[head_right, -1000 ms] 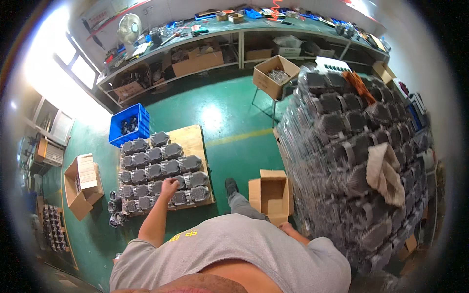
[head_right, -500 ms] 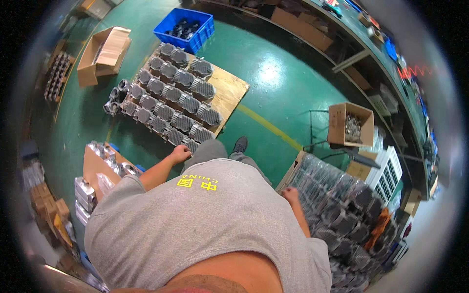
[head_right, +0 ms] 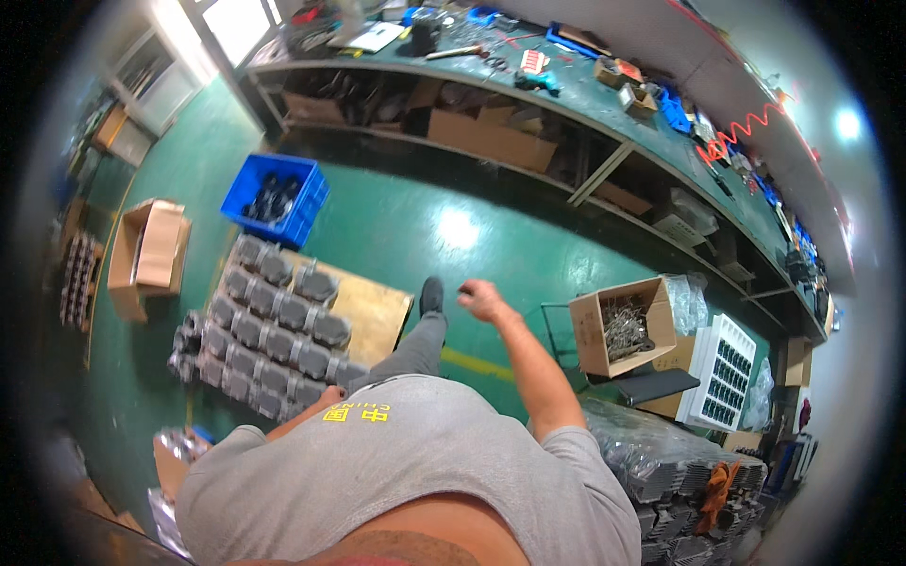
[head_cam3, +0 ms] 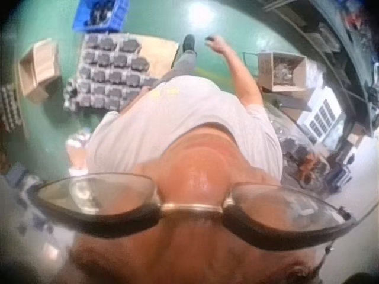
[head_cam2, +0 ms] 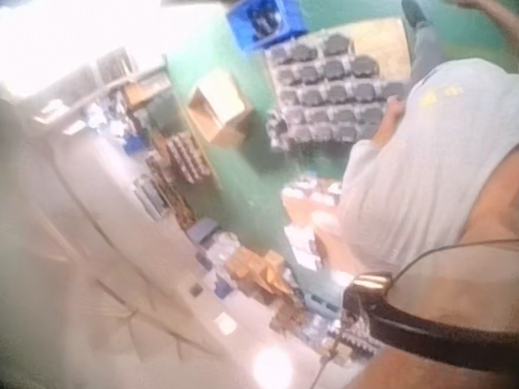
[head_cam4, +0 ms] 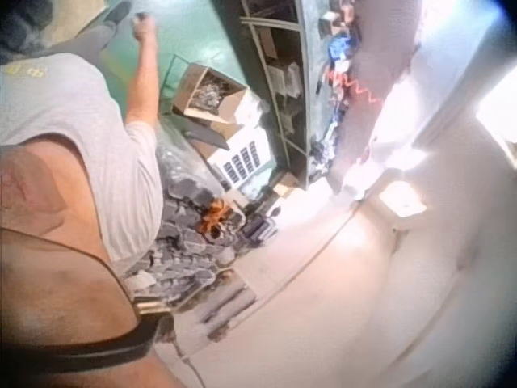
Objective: The person walks through a workshop, picks up a coiled cable, and places it on a box. They then retrieve several metal engine block components from a pallet and place them on a workbench. Using a rubber mallet, the person taps the components to seat parts. The person continues to handle and arrange the metal components on the bench.
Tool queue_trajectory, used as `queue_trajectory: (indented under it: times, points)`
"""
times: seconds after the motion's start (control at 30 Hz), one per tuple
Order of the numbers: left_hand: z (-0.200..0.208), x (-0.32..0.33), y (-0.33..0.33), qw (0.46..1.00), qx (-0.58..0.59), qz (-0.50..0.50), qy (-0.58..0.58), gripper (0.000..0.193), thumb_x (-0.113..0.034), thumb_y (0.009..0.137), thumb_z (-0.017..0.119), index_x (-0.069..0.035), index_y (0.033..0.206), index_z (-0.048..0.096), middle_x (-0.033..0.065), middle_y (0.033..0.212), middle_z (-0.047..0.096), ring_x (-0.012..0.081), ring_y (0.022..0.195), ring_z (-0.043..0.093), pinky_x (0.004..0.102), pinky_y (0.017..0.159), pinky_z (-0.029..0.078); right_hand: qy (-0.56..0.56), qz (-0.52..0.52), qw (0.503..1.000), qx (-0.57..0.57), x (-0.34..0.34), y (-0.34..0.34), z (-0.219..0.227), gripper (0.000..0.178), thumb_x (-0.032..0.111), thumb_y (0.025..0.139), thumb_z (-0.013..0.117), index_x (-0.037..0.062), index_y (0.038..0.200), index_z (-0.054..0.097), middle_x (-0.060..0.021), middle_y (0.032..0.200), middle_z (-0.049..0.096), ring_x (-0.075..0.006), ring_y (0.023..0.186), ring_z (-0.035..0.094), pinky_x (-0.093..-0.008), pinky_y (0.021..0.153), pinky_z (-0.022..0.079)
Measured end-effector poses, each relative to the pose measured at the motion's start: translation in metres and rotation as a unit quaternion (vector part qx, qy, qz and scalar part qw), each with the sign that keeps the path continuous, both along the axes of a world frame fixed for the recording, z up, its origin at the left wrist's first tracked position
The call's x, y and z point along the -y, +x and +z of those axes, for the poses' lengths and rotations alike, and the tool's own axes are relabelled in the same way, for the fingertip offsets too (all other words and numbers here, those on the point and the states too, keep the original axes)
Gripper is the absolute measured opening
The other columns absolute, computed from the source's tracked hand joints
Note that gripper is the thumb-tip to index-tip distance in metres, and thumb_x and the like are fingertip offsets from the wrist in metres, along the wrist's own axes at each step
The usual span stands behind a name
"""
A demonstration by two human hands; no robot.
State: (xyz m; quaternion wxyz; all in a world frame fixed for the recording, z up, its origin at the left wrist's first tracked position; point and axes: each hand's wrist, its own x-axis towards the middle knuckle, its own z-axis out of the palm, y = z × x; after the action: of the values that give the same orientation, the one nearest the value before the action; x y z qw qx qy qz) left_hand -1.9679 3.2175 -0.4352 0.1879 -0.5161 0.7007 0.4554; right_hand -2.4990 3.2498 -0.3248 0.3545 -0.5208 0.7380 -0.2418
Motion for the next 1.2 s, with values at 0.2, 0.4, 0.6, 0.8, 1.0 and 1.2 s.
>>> queue_trajectory:
  times: [0.2, 0.4, 0.6, 0.8, 1.0, 1.2]
  points:
    - [0.013, 0.181, -0.182, 0.996, -0.027, 0.080, 0.024, 0.025, -0.025, 0.080, 0.070, -0.005, 0.091, 0.079, 0.0142, 0.084, 0.076, 0.0219, 0.075, 0.073, 0.0373, 0.072, 0.058, 0.080, -0.047, 0.995, -0.033, -0.018, -0.096, -0.024, 0.032, 0.029, 0.083, 0.070, 0.0027, 0.101, 0.074, -0.0171, 0.093, 0.075, -0.0289, 0.086, 0.072, -0.0411, 0.077, 0.057]
    - [0.029, 0.351, -0.368, 0.991, -0.123, 0.021, -0.048, 0.024, -0.022, 0.078, 0.071, -0.003, 0.093, 0.077, 0.0160, 0.090, 0.076, 0.0258, 0.087, 0.073, 0.0380, 0.081, 0.057, 0.261, -0.298, 0.911, -0.116, -0.114, -0.219, -0.044, 0.025, 0.028, 0.078, 0.070, 0.0072, 0.090, 0.079, -0.0142, 0.086, 0.076, -0.0280, 0.081, 0.075, -0.0398, 0.079, 0.059]
    - [0.050, 0.449, -0.512, 0.989, -0.140, 0.020, -0.049, 0.029, -0.026, 0.081, 0.073, -0.005, 0.101, 0.077, 0.0144, 0.099, 0.076, 0.0252, 0.092, 0.073, 0.0370, 0.086, 0.057, 0.172, -0.508, 0.832, 0.145, -0.085, -0.245, -0.034, 0.014, 0.012, 0.080, 0.069, -0.0002, 0.079, 0.075, -0.0080, 0.068, 0.070, -0.0161, 0.058, 0.067, -0.0331, 0.054, 0.057]
    - [0.036, 0.477, -0.587, 0.991, -0.043, -0.098, -0.074, 0.035, -0.030, 0.078, 0.075, -0.007, 0.105, 0.077, 0.0150, 0.106, 0.076, 0.0294, 0.101, 0.072, 0.0396, 0.094, 0.056, 0.127, -0.371, 0.920, 0.016, 0.001, -0.380, -0.088, 0.024, 0.017, 0.073, 0.072, -0.0003, 0.089, 0.074, -0.0206, 0.085, 0.073, -0.0348, 0.083, 0.073, -0.0421, 0.076, 0.057]
    - [0.086, 0.518, -0.718, 0.971, -0.118, -0.097, -0.182, 0.030, -0.024, 0.080, 0.071, -0.002, 0.101, 0.073, 0.0210, 0.103, 0.073, 0.0367, 0.101, 0.070, 0.0446, 0.089, 0.056, -0.041, -0.306, 0.949, -0.064, 0.187, -0.543, -0.036, 0.024, 0.014, 0.077, 0.068, 0.0004, 0.097, 0.068, -0.0207, 0.090, 0.070, -0.0396, 0.085, 0.068, -0.0451, 0.078, 0.055]
    - [0.123, 0.592, -0.866, 0.960, -0.098, -0.055, -0.255, 0.056, -0.028, 0.084, 0.073, -0.007, 0.133, 0.057, 0.0222, 0.119, 0.068, 0.0410, 0.113, 0.063, 0.0488, 0.096, 0.052, -0.119, -0.133, 0.970, -0.167, 0.366, -0.644, 0.045, 0.052, 0.010, 0.077, 0.073, 0.0081, 0.127, 0.058, -0.0166, 0.130, 0.057, -0.0374, 0.125, 0.051, -0.0455, 0.102, 0.046]
